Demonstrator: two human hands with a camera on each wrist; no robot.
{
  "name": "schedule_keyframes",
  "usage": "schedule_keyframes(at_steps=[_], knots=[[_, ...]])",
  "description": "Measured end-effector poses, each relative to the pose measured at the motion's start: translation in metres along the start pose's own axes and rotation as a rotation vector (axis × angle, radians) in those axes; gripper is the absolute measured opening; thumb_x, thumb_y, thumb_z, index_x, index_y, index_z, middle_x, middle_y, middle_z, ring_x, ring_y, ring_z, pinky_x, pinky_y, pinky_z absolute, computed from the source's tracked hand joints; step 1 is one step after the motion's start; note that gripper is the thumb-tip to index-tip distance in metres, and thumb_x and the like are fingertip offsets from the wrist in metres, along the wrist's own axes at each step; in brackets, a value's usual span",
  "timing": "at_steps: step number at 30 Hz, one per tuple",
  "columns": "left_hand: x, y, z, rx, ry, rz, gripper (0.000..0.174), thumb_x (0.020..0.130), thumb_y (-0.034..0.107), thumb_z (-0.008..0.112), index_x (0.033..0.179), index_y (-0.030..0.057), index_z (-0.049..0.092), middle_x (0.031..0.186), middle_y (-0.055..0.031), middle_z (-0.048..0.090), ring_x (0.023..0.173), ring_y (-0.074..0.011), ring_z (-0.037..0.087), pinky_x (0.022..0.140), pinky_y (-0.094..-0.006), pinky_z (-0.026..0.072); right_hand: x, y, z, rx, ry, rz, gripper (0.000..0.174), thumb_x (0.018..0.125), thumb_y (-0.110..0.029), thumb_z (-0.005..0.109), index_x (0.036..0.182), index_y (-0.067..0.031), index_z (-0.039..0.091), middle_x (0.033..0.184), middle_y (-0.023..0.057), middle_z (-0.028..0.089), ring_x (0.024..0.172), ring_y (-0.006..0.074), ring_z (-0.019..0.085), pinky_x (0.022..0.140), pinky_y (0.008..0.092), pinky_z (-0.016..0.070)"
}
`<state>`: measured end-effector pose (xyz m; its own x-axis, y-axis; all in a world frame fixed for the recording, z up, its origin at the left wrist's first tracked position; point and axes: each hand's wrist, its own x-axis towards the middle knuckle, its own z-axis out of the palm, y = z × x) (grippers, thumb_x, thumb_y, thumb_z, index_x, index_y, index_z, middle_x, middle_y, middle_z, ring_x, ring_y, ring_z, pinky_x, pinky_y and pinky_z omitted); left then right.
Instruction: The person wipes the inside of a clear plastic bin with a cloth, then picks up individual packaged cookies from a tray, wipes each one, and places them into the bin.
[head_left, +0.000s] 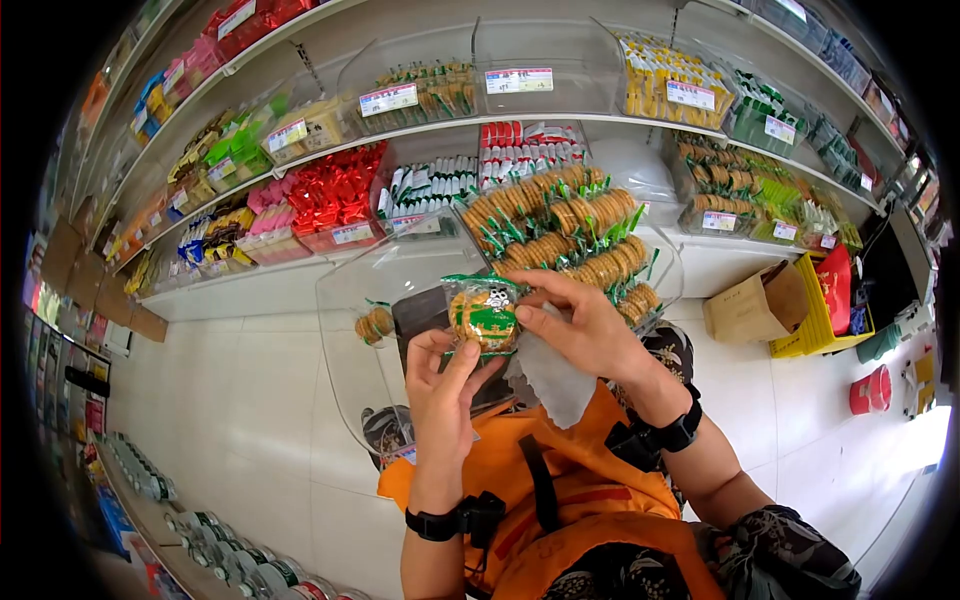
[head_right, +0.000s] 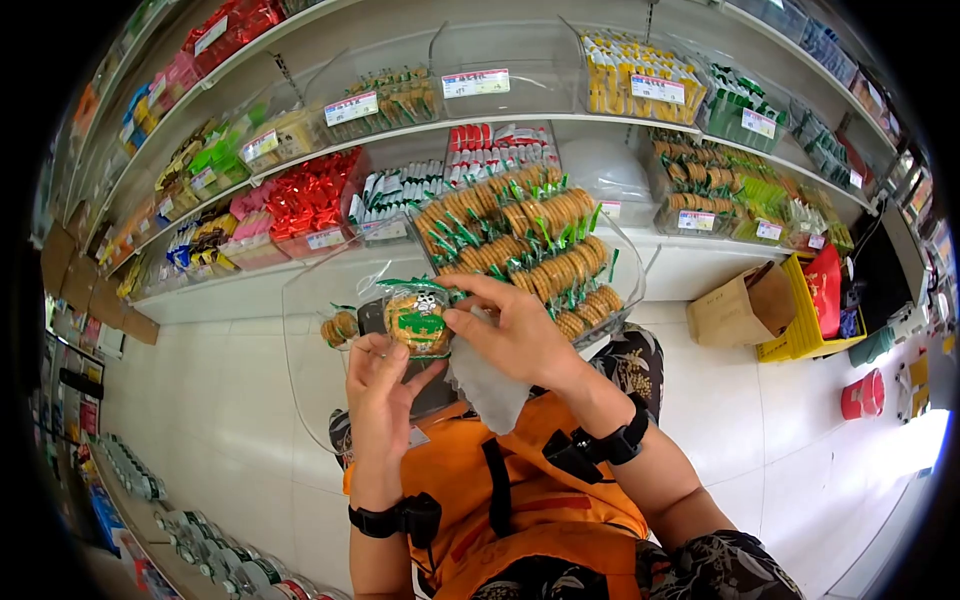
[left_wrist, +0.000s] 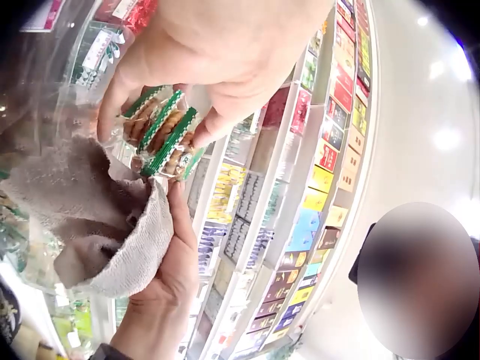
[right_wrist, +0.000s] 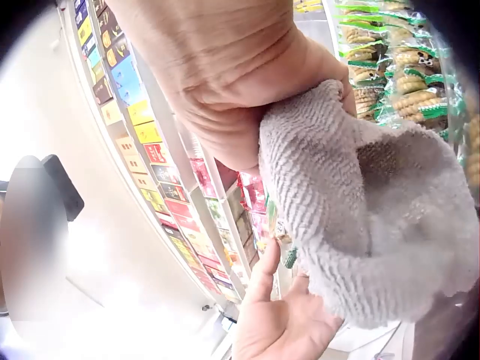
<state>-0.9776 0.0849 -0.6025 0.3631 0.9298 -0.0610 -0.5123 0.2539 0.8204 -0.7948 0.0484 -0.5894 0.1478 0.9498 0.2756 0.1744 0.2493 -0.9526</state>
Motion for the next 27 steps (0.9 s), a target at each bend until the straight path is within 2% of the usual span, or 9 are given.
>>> schedule_keyframes(at_steps=[5, 9, 12, 15, 19, 22, 23, 26, 27], knots=[[-0.002, -0.005, -0.011, 0.12, -0.024, 0.001, 0.019, 0.089, 0.009, 0.067, 0.1, 0.0086, 0.051, 0.106, -0.0044, 0.059, 0.105, -0.0182, 0.059, 0.093, -0.0478, 0.0516, 0.003, -0.007, -0.004, -0.075, 0.008, 0.045, 0.041, 0.091, -0.017, 0.064, 0.129, -0.0057, 0.057, 0.101, 0.0088, 0.066, 0.09, 0.0141, 0.059, 0.078, 0.0295, 0.0482], [-0.003, -0.01, -0.012, 0.08, -0.053, -0.017, 0.019, 0.089, 0.009, 0.067, 0.101, 0.0083, 0.052, 0.108, -0.0056, 0.061, 0.102, -0.0187, 0.061, 0.094, -0.0466, 0.0511, 0.008, 0.0, -0.008, -0.151, -0.03, 0.037, 0.043, 0.091, -0.02, 0.065, 0.131, -0.0071, 0.056, 0.103, 0.0089, 0.066, 0.093, 0.0151, 0.059, 0.079, 0.0298, 0.0482], [-0.004, -0.007, -0.011, 0.062, -0.076, -0.046, 0.021, 0.089, 0.009, 0.066, 0.103, 0.0082, 0.051, 0.11, -0.0069, 0.061, 0.102, -0.0197, 0.061, 0.094, -0.0466, 0.0511, 0.006, -0.015, -0.01, -0.046, -0.1, 0.048, 0.043, 0.094, -0.017, 0.063, 0.134, -0.0066, 0.053, 0.109, 0.0046, 0.06, 0.1, 0.0102, 0.054, 0.084, 0.0262, 0.0448], [-0.002, 0.009, -0.014, 0.118, -0.131, -0.051, 0.024, 0.089, 0.008, 0.065, 0.108, 0.0088, 0.049, 0.11, -0.0075, 0.061, 0.105, -0.0223, 0.061, 0.092, -0.0492, 0.052, 0.006, -0.019, -0.017, -0.002, -0.212, -0.006, 0.043, 0.092, -0.028, 0.065, 0.128, -0.0063, 0.057, 0.106, 0.0072, 0.064, 0.088, 0.0129, 0.055, 0.074, 0.0265, 0.0447], [-0.003, 0.017, -0.009, 0.058, -0.124, -0.069, 0.03, 0.09, 0.004, 0.062, 0.115, 0.0072, 0.046, 0.116, -0.0076, 0.055, 0.102, -0.0215, 0.063, 0.086, -0.0428, 0.0565, -0.001, -0.006, -0.022, -0.126, -0.303, 0.174, 0.037, 0.09, -0.026, 0.067, 0.12, -0.0064, 0.061, 0.098, 0.0035, 0.059, 0.083, 0.0128, 0.05, 0.066, 0.0272, 0.0403], [-0.004, 0.009, -0.006, -0.044, -0.156, -0.055, 0.034, 0.09, 0.007, 0.063, 0.119, 0.0075, 0.046, 0.112, -0.008, 0.056, 0.104, -0.0203, 0.062, 0.086, -0.0392, 0.0561, -0.009, -0.004, -0.013, -0.163, -0.27, 0.104, 0.027, 0.088, -0.024, 0.069, 0.107, -0.0054, 0.064, 0.089, 0.004, 0.056, 0.08, 0.0145, 0.049, 0.063, 0.0283, 0.0391], [-0.006, 0.004, -0.005, 0.002, -0.141, -0.053, 0.038, 0.089, 0.009, 0.066, 0.122, 0.0069, 0.045, 0.108, -0.0084, 0.056, 0.1, -0.0169, 0.061, 0.086, -0.033, 0.0549, -0.011, -0.009, -0.008, -0.294, -0.251, 0.004, 0.02, 0.086, -0.021, 0.07, 0.096, -0.0049, 0.063, 0.085, 0.0057, 0.054, 0.078, 0.0163, 0.049, 0.063, 0.0283, 0.0389], [-0.004, 0.002, -0.005, 0.193, -0.123, 0.066, 0.042, 0.086, 0.008, 0.072, 0.119, 0.005, 0.046, 0.107, -0.0079, 0.056, 0.095, -0.0128, 0.058, 0.078, -0.0263, 0.0524, -0.018, -0.02, 0.001, -0.346, -0.209, 0.1, 0.017, 0.084, -0.02, 0.072, 0.09, -0.0056, 0.064, 0.088, 0.0066, 0.054, 0.077, 0.0173, 0.049, 0.061, 0.0286, 0.0381], [-0.004, 0.007, -0.006, 0.204, -0.11, 0.101, 0.043, 0.085, 0.009, 0.073, 0.119, 0.005, 0.047, 0.107, -0.0077, 0.056, 0.096, -0.013, 0.057, 0.077, -0.0262, 0.0521, -0.018, -0.024, -0.003, -0.38, -0.276, 0.184, 0.023, 0.084, -0.02, 0.073, 0.097, -0.0054, 0.063, 0.095, 0.0057, 0.056, 0.084, 0.0166, 0.052, 0.066, 0.0285, 0.0424]])
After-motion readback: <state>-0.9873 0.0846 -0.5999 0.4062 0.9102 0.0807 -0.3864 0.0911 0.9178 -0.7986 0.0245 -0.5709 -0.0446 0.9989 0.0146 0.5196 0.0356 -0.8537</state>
